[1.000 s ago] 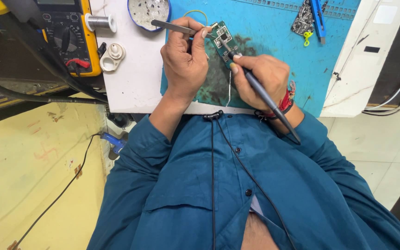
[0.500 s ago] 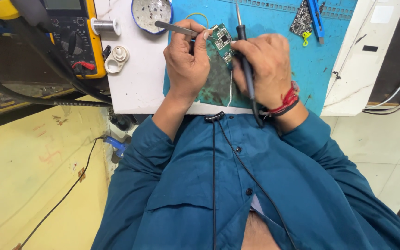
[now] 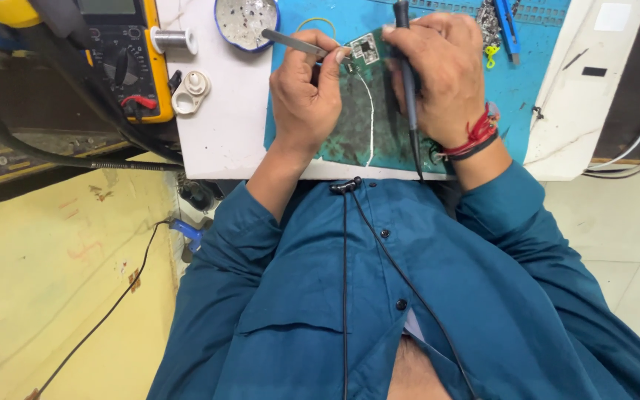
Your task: The person opens the back cover of a smartphone, removes the internal circuit board, and places it on the work mat. They then use a soldering iron to solder components on the board while steadying it with a metal tool, and finally press on a component with their fingers.
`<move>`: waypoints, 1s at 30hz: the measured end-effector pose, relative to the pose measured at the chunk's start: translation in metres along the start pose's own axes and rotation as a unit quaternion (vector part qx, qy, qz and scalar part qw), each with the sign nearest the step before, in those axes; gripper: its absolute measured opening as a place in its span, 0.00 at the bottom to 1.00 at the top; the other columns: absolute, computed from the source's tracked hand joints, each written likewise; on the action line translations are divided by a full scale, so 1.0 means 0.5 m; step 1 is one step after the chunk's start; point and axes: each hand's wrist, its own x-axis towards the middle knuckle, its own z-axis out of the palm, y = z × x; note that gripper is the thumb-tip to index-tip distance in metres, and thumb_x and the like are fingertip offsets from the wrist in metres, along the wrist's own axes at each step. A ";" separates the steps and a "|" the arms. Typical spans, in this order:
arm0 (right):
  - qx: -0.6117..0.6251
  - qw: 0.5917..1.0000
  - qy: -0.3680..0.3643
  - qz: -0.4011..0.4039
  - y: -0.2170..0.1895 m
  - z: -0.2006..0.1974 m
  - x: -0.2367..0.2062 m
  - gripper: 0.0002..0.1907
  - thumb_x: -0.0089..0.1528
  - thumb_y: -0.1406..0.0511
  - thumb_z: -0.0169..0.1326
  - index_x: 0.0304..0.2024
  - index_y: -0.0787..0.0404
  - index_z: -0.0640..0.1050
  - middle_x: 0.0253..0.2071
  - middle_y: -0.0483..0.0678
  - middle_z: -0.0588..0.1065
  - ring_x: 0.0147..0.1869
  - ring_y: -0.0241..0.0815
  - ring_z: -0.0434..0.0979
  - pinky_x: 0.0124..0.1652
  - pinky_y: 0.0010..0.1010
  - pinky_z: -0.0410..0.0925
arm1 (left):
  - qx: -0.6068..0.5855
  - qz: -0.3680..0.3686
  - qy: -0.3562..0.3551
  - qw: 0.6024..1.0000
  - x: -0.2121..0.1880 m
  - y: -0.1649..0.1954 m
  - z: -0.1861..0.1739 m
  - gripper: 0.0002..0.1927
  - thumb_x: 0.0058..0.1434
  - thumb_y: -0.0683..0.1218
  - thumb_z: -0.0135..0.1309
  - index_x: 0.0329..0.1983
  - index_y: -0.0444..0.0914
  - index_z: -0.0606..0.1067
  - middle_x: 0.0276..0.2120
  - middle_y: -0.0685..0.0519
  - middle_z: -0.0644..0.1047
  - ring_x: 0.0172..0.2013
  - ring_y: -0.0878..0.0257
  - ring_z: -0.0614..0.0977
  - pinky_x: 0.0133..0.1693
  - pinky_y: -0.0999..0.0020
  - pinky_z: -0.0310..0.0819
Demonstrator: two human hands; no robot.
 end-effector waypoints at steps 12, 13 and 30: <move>0.122 0.986 0.084 0.075 -0.036 0.025 -0.062 0.11 0.70 0.67 0.67 0.50 0.66 0.79 0.39 0.55 0.78 0.40 0.54 0.78 0.38 0.37 0.69 | -0.051 0.027 -0.001 0.998 -0.001 -0.003 0.005 0.05 0.75 0.37 0.53 0.51 0.35 0.70 0.41 0.51 0.85 0.33 0.72 0.82 0.34 0.76 0.75; 0.123 0.986 0.081 0.076 -0.036 0.028 -0.063 0.10 0.69 0.68 0.66 0.49 0.66 0.79 0.38 0.55 0.77 0.39 0.54 0.78 0.38 0.38 0.69 | -0.043 0.024 -0.001 0.999 0.001 -0.002 0.006 0.04 0.75 0.37 0.53 0.50 0.36 0.71 0.41 0.52 0.85 0.31 0.73 0.81 0.33 0.76 0.74; 0.116 0.989 0.074 0.051 -0.028 0.039 -0.055 0.08 0.68 0.69 0.66 0.45 0.66 0.80 0.35 0.54 0.78 0.36 0.53 0.77 0.36 0.39 0.67 | -0.021 0.016 -0.002 1.000 0.004 -0.004 0.005 0.03 0.74 0.37 0.53 0.48 0.36 0.72 0.37 0.52 0.85 0.28 0.74 0.79 0.29 0.77 0.70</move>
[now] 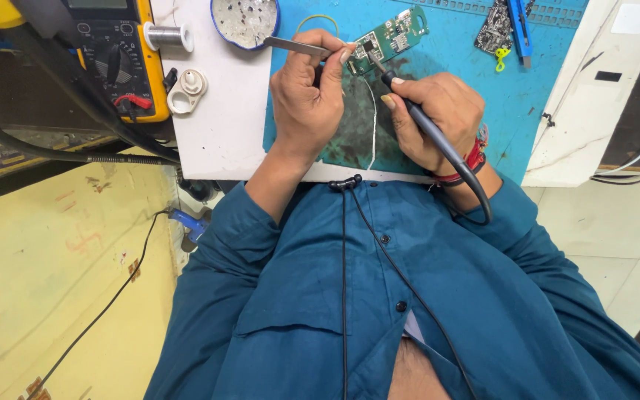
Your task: The person opens the back cover of a smartphone, removes the internal circuit board, and places it on the work mat. They then use a soldering iron to solder components on the board while steadying it with a metal tool, and finally press on a component with their fingers.
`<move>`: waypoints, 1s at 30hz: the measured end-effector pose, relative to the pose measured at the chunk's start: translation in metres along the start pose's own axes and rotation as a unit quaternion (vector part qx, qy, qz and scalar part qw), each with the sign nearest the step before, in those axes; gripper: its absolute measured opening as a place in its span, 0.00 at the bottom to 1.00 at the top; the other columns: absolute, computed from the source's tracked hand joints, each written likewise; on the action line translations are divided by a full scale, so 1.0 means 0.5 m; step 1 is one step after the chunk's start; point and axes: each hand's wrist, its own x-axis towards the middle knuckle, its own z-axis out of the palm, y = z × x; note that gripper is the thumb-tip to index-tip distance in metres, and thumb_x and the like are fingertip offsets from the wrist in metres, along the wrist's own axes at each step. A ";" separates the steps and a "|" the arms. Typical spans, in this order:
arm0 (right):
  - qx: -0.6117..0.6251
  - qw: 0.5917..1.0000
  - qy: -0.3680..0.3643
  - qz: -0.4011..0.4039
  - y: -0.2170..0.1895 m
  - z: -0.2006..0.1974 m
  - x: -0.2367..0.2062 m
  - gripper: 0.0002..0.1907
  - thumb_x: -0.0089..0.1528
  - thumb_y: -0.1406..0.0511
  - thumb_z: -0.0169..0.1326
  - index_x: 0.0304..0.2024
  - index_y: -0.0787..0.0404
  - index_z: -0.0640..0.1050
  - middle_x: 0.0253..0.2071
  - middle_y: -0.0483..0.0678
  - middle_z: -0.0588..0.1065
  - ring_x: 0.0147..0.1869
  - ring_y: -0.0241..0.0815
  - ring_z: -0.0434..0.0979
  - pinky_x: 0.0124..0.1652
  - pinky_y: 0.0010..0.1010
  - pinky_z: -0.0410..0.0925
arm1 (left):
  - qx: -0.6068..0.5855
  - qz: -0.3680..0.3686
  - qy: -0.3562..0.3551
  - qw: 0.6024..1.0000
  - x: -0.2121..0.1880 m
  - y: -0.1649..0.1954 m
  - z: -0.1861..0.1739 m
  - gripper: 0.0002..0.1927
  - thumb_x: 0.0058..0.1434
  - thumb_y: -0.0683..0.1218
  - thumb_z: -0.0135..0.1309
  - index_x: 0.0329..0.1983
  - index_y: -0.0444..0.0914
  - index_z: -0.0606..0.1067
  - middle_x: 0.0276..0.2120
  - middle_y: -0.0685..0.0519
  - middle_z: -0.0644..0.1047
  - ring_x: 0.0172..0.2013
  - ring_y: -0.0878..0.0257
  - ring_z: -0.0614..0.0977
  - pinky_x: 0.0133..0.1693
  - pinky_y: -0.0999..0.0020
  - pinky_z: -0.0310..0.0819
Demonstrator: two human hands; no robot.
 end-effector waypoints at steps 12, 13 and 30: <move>0.006 1.000 0.001 0.000 -0.001 -0.002 0.001 0.07 0.66 0.71 0.66 0.45 0.65 0.80 0.34 0.53 0.78 0.35 0.52 0.77 0.36 0.38 0.68 | -0.010 -0.005 0.002 1.000 -0.002 -0.005 0.003 0.04 0.74 0.37 0.53 0.49 0.36 0.72 0.38 0.52 0.85 0.30 0.74 0.81 0.30 0.77 0.72; 0.007 1.000 0.005 0.002 -0.001 -0.002 0.000 0.07 0.66 0.71 0.65 0.44 0.65 0.79 0.34 0.53 0.78 0.34 0.52 0.77 0.35 0.38 0.68 | -0.018 0.004 0.002 1.000 -0.002 -0.006 0.003 0.04 0.75 0.37 0.53 0.50 0.36 0.71 0.39 0.52 0.85 0.30 0.73 0.81 0.30 0.77 0.73; 0.002 1.000 0.003 -0.002 -0.001 -0.001 0.000 0.09 0.71 0.65 0.63 0.46 0.66 0.79 0.41 0.54 0.80 0.41 0.54 0.80 0.39 0.38 0.70 | -0.014 0.023 0.003 1.000 0.000 -0.002 0.003 0.04 0.76 0.38 0.53 0.51 0.37 0.74 0.44 0.53 0.84 0.33 0.72 0.83 0.31 0.78 0.74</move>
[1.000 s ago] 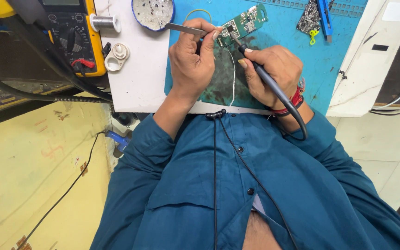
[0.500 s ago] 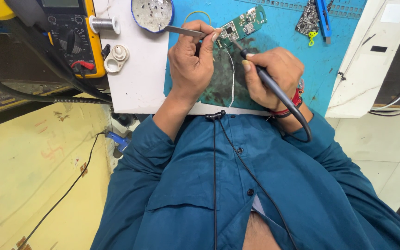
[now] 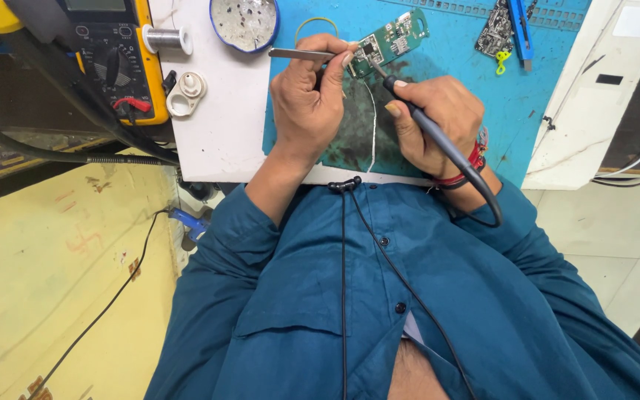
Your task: The person opens the back cover of a smartphone, removes the internal circuit board, and places it on the work mat. They then use a soldering iron to solder components on the board while steadying it with a metal tool, and finally press on a component with their fingers.
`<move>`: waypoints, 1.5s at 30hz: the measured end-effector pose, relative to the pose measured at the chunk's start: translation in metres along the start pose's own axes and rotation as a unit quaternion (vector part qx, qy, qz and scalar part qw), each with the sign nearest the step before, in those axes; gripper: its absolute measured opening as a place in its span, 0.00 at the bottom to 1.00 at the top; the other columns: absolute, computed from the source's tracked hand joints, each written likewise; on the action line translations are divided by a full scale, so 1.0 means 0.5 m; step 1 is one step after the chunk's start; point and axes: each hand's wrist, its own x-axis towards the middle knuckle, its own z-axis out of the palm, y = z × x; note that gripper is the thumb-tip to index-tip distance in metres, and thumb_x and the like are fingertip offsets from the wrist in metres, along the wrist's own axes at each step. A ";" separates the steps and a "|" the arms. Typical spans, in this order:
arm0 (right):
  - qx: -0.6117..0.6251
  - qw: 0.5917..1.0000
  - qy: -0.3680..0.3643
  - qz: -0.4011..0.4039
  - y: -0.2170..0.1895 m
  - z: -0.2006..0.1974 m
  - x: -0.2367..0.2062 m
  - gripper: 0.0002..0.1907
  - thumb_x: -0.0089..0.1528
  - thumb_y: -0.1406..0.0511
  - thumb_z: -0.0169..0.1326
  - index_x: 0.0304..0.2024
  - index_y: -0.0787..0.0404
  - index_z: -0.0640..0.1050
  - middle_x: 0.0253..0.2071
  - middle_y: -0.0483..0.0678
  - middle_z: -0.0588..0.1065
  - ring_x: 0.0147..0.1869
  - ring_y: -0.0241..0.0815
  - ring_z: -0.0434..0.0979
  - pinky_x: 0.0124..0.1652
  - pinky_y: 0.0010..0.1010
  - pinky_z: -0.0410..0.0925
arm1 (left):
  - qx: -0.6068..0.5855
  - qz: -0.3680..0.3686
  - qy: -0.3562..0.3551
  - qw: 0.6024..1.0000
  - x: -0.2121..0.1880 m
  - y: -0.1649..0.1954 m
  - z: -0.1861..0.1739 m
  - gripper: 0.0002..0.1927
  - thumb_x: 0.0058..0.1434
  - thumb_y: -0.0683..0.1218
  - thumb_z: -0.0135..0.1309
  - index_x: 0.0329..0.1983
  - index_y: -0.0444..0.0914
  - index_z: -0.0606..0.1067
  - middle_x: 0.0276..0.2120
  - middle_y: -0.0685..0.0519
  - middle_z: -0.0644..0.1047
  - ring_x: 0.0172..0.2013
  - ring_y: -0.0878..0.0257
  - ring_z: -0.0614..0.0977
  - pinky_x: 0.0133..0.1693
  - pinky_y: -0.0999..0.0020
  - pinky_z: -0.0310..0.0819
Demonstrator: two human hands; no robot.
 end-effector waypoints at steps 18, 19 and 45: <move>-0.008 1.000 -0.013 -0.004 -0.007 -0.002 0.012 0.08 0.71 0.67 0.64 0.47 0.66 0.79 0.39 0.54 0.79 0.40 0.54 0.79 0.40 0.39 0.70 | 0.011 -0.004 0.000 1.000 0.001 -0.001 0.000 0.04 0.75 0.37 0.53 0.50 0.37 0.74 0.42 0.53 0.84 0.30 0.73 0.81 0.31 0.76 0.72; -0.011 1.000 -0.016 -0.006 -0.007 -0.001 0.011 0.08 0.70 0.67 0.64 0.46 0.66 0.79 0.38 0.54 0.78 0.39 0.54 0.79 0.39 0.39 0.70 | 0.013 -0.009 0.000 1.000 0.002 0.000 0.000 0.04 0.75 0.37 0.54 0.50 0.36 0.74 0.41 0.53 0.84 0.30 0.73 0.80 0.31 0.76 0.72; -0.020 0.997 0.049 0.055 -0.024 -0.036 -0.015 0.05 0.71 0.70 0.60 0.46 0.67 0.78 0.41 0.55 0.79 0.39 0.54 0.78 0.38 0.37 0.68 | 0.003 -0.019 0.001 1.000 -0.001 0.008 -0.001 0.03 0.74 0.37 0.53 0.49 0.36 0.74 0.38 0.53 0.85 0.27 0.73 0.79 0.29 0.76 0.70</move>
